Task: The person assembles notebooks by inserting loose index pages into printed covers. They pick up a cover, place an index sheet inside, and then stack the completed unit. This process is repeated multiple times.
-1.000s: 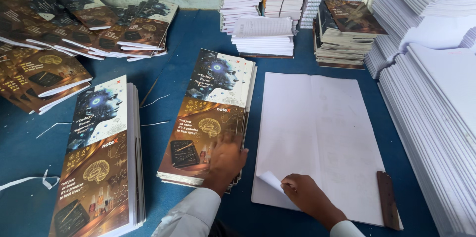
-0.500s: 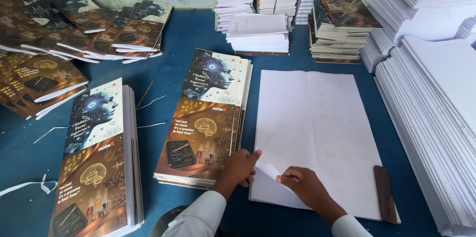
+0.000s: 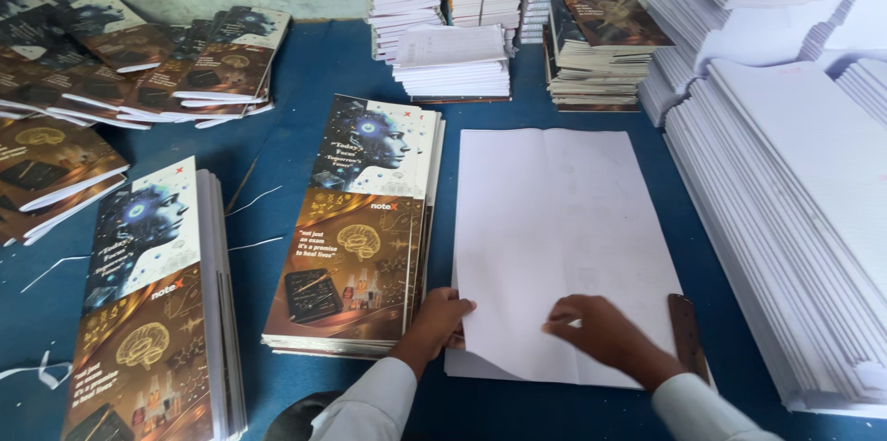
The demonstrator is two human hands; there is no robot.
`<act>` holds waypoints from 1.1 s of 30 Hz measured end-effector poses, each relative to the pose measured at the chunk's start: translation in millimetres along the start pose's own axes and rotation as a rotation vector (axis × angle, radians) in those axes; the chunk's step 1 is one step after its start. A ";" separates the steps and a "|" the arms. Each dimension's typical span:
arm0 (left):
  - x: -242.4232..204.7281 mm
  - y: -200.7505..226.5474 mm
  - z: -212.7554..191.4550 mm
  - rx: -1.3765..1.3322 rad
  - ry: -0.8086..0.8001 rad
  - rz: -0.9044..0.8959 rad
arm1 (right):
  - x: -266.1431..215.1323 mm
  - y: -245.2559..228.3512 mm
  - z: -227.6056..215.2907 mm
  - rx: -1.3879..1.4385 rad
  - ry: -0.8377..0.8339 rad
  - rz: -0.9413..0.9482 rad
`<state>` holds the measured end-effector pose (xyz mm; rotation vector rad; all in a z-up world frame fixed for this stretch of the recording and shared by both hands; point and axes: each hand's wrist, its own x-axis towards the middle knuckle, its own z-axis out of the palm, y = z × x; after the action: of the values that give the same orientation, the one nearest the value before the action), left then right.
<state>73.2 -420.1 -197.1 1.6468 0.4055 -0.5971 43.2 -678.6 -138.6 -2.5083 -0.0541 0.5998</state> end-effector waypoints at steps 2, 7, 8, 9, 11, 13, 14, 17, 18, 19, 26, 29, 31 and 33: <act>-2.5 1.7 1.8 0.061 0.011 -0.004 | 0.8 25.0 -16.1 -0.126 0.085 0.053; 9.2 -4.0 1.2 0.119 0.080 0.081 | -8.1 67.3 -44.7 -0.214 0.249 0.415; 11.9 -5.9 0.2 0.135 0.099 0.074 | -9.8 73.7 -47.2 -0.180 0.239 0.493; 14.0 -7.7 -0.7 0.151 0.119 0.067 | -10.7 80.3 -47.6 -0.146 0.226 0.570; 17.2 -9.5 -1.0 0.116 0.114 0.114 | -10.3 96.0 -44.0 -0.087 0.279 0.635; 18.5 -10.3 -2.5 0.084 0.115 0.144 | -5.1 114.0 -40.0 -0.044 0.312 0.678; 18.4 -11.0 -3.2 0.071 0.118 0.148 | -1.4 122.4 -38.7 -0.029 0.317 0.692; 19.3 -10.1 -5.6 0.059 0.166 0.152 | 0.1 139.9 -30.1 -0.032 0.361 0.710; 20.7 -9.3 -7.3 0.059 0.192 0.153 | 0.3 142.4 -28.1 -0.042 0.380 0.710; 22.4 -8.5 -9.2 0.040 0.197 0.176 | 0.1 144.6 -28.3 -0.054 0.380 0.714; 27.5 -5.3 -27.9 -0.131 0.294 0.168 | -1.3 146.4 -28.7 -0.090 0.364 0.701; 19.1 6.7 -31.9 -0.304 0.257 0.064 | -4.5 139.7 -32.2 -0.129 0.387 0.675; 10.7 12.7 -31.8 -0.392 0.226 0.009 | -9.1 128.0 -35.7 -0.099 0.418 0.665; 6.0 16.8 -29.6 -0.441 0.212 -0.021 | -13.0 113.8 -38.9 -0.004 0.458 0.665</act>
<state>92.2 -394.1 -184.6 1.2837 0.6603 -0.3177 38.4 -796.7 -164.2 -2.5805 0.9730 0.2448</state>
